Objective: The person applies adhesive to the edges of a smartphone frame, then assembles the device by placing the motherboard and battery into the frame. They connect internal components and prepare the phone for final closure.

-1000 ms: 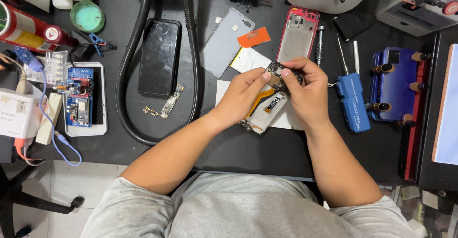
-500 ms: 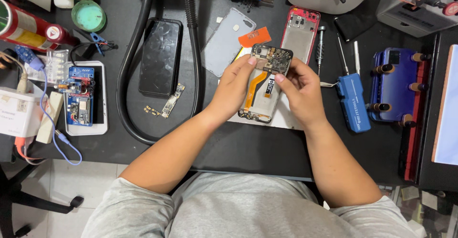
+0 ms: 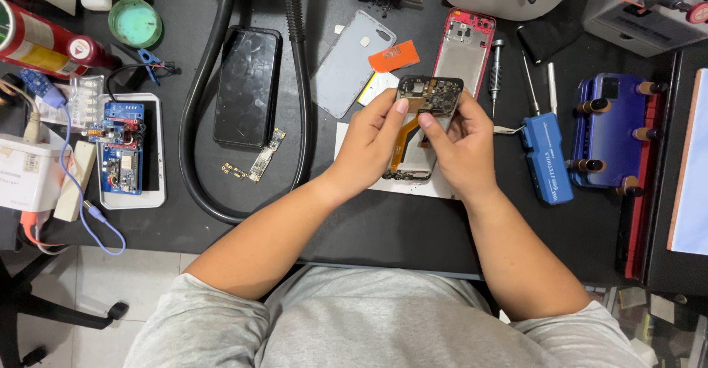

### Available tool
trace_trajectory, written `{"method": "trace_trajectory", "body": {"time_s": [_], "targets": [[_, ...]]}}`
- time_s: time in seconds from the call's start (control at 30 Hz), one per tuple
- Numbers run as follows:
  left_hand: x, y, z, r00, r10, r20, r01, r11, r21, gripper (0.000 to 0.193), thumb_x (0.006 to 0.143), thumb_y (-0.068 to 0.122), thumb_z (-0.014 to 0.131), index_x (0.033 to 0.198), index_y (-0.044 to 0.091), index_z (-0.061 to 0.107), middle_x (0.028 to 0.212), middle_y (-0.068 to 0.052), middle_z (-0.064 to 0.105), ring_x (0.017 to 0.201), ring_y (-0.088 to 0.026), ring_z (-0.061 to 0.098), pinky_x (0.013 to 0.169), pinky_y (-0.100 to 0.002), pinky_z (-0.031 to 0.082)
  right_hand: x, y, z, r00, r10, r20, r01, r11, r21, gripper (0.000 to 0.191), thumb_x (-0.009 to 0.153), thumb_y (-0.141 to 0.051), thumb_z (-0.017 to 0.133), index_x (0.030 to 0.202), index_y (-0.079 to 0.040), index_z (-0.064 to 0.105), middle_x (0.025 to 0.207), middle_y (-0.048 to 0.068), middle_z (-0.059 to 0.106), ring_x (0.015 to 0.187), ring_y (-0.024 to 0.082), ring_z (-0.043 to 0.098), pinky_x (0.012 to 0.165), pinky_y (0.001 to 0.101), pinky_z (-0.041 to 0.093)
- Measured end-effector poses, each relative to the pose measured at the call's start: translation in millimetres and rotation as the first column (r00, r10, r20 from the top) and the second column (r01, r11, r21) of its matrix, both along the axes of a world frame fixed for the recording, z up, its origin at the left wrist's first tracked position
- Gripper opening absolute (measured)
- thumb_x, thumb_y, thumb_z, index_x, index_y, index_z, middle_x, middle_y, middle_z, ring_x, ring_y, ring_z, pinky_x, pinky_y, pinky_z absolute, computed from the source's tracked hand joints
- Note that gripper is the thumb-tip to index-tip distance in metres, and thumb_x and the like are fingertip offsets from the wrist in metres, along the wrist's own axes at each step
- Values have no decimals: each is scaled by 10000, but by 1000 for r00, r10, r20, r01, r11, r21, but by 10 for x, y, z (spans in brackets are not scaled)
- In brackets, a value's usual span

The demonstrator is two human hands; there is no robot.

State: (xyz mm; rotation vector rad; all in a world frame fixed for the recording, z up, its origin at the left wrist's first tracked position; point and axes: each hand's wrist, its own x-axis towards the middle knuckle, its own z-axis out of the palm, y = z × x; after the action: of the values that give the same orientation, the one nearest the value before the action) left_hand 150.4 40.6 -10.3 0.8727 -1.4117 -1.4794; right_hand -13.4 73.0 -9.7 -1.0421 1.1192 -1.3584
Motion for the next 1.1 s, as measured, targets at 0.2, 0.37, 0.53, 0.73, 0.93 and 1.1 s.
{"method": "trace_trajectory", "body": {"time_s": [0.2,0.37,0.53,0.73,0.93,1.1], "targets": [[-19,41,48,1000,-5,11,5,999,-52,241,1130,207,465,1165,23,616,730,6,583,686,-23,474,592,-252,417,-5,18,-91,1000,3,-15,-4,996,-84,206,1049,-13,642,1251,-28,608,1187,22,675,1123,85,631,1022,260,502],[-39,58,-31,998,1,59,1,999,-34,232,1137,217,467,1108,27,596,701,4,567,655,-27,463,569,-256,400,-18,15,-117,1000,24,15,-23,996,-82,179,1056,-10,641,1231,-36,606,1156,15,674,1078,75,622,983,250,501],[-29,-1,-95,1000,3,-20,-3,1000,8,260,1154,228,456,1042,12,545,806,1,562,767,-33,469,651,-253,423,4,-31,-78,999,43,-1,-43,995,-93,221,1036,-5,672,1244,-32,604,1153,5,658,1082,73,613,995,246,493],[-19,12,-84,993,-48,-104,47,999,-14,248,1178,221,447,1050,24,525,872,11,557,837,-28,456,712,-242,441,-64,-44,-26,994,38,-99,-53,987,-152,250,1014,-11,702,1247,-22,613,1179,-2,625,1125,83,610,1042,255,485],[11,42,6,1000,-27,14,28,998,-61,223,1139,202,451,1067,19,555,734,-13,585,691,-31,483,600,-254,426,-48,-8,-24,998,44,-44,-50,988,-147,209,1012,6,701,1203,-23,619,1149,2,589,1123,90,591,1039,244,472],[11,34,28,999,2,54,4,992,-122,212,1138,196,465,1073,17,560,690,-37,567,644,-46,464,576,-269,408,-47,3,28,996,46,-82,-59,985,-163,151,1044,27,699,1189,14,660,1126,9,530,1072,90,574,1027,248,466]]}}
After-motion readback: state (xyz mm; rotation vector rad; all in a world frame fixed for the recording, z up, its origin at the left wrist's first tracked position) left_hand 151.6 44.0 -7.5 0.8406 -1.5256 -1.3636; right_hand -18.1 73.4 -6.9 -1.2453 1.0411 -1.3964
